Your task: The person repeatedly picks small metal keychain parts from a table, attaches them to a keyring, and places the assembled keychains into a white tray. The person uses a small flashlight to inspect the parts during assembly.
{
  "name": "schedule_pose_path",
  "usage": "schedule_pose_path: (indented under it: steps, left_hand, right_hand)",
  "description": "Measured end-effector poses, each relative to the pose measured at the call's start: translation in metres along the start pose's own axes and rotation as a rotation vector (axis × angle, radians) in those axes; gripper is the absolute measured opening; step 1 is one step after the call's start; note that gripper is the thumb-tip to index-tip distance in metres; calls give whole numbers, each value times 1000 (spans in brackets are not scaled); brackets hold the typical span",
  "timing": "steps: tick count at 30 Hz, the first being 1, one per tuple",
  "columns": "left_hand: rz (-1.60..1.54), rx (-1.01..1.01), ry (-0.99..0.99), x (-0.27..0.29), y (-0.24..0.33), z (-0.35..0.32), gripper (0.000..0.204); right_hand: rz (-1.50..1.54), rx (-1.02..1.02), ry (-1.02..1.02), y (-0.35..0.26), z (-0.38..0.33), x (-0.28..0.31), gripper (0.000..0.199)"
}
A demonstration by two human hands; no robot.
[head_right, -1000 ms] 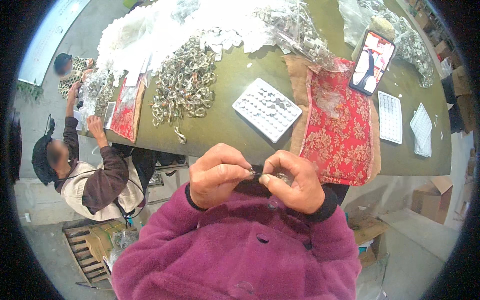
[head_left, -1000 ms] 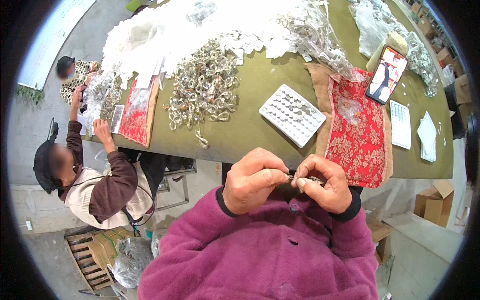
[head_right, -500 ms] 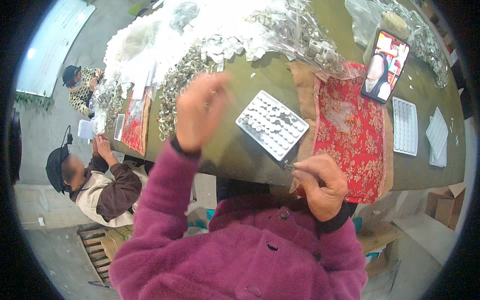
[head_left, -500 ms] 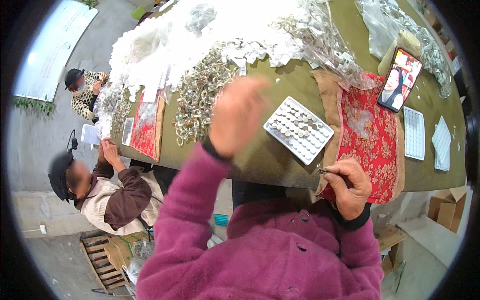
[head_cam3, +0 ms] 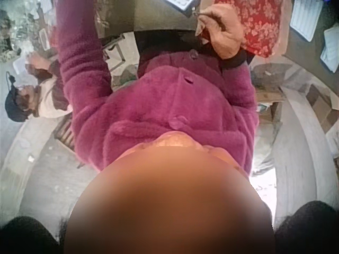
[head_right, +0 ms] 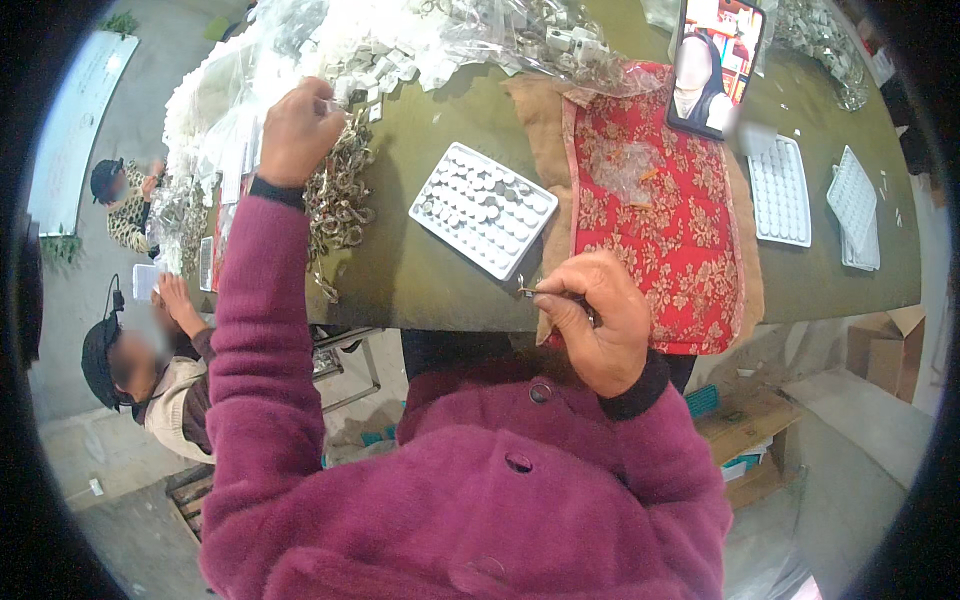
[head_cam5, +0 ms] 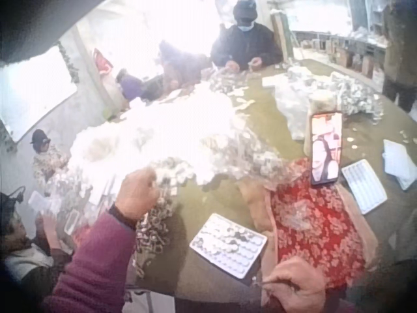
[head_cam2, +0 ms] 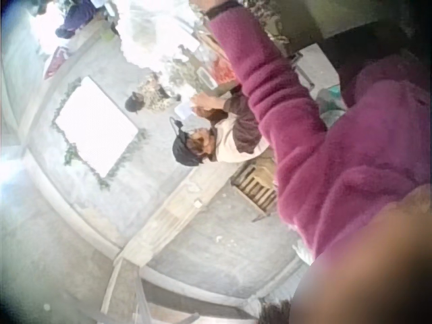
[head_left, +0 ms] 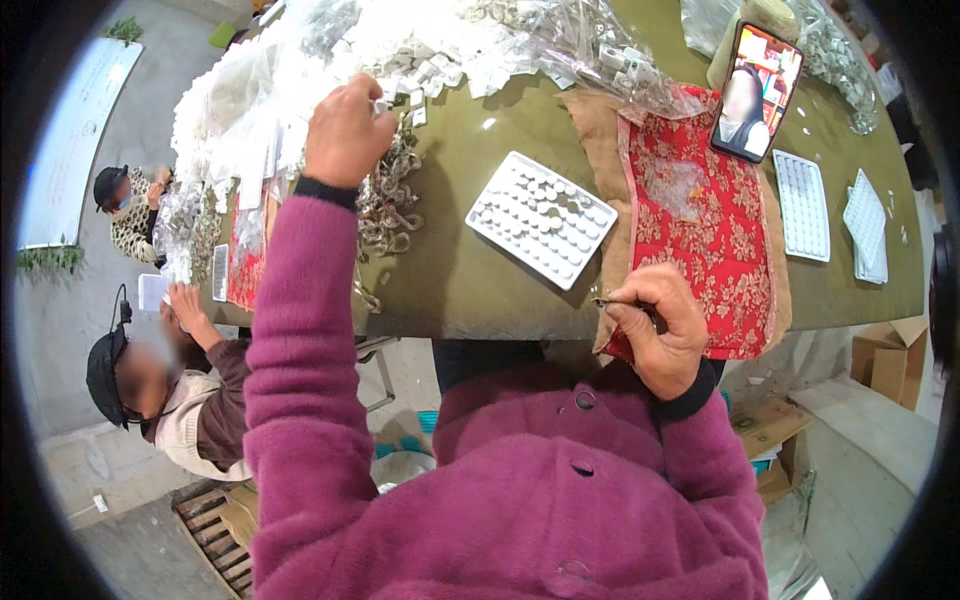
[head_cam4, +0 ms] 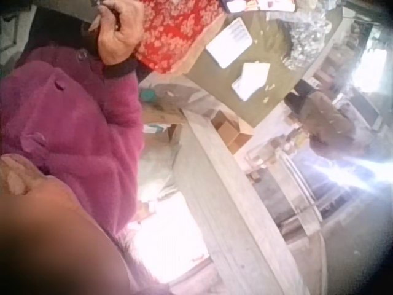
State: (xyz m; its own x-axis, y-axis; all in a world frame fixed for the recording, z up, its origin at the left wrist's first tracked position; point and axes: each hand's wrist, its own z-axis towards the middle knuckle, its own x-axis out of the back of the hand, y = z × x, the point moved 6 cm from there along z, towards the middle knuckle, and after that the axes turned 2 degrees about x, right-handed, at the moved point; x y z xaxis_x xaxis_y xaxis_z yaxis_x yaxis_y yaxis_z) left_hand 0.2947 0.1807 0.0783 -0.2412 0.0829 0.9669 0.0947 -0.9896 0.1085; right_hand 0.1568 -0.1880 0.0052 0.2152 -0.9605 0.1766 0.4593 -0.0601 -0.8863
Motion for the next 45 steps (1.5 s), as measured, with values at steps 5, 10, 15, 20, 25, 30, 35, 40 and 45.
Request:
schedule_pose_path:
  steps: [5, 10, 15, 20, 25, 30, 35, 40, 45]
  left_hand:
    - [-1178, 169, -231, 21, 36, -122, 28]
    - [-1654, 327, -434, -17, 105, -236, 32]
    - [-1748, 386, -312, -28, 118, -271, 34]
    - [-1703, 246, -265, -15, 121, -279, 33]
    - [-1723, 199, -277, -12, 117, -287, 29]
    - [-1688, 169, -249, -5, 112, -293, 30]
    - [-1897, 288, -318, -4, 110, -299, 32]
    - [-1966, 426, -343, -8, 110, -302, 32]
    - [-1915, 388, -277, -9, 114, -302, 32]
  right_hand:
    - [-10, 26, 83, -6, -3, -3, 17]
    - [46, -9, 34, -27, -18, -25, 17]
    - [2, 73, -9, -52, -25, -39, 20]
    - [-73, 153, -39, -70, -34, -51, 22]
    - [-103, 201, -39, -77, -43, -54, 23]
    - [-116, 259, -105, -85, -48, -60, 26]
    - [-107, 395, -182, -92, -47, -61, 40]
    - [-138, 380, -123, -88, -51, -63, 37]
    - [-171, 286, -75, -83, -53, -62, 23]
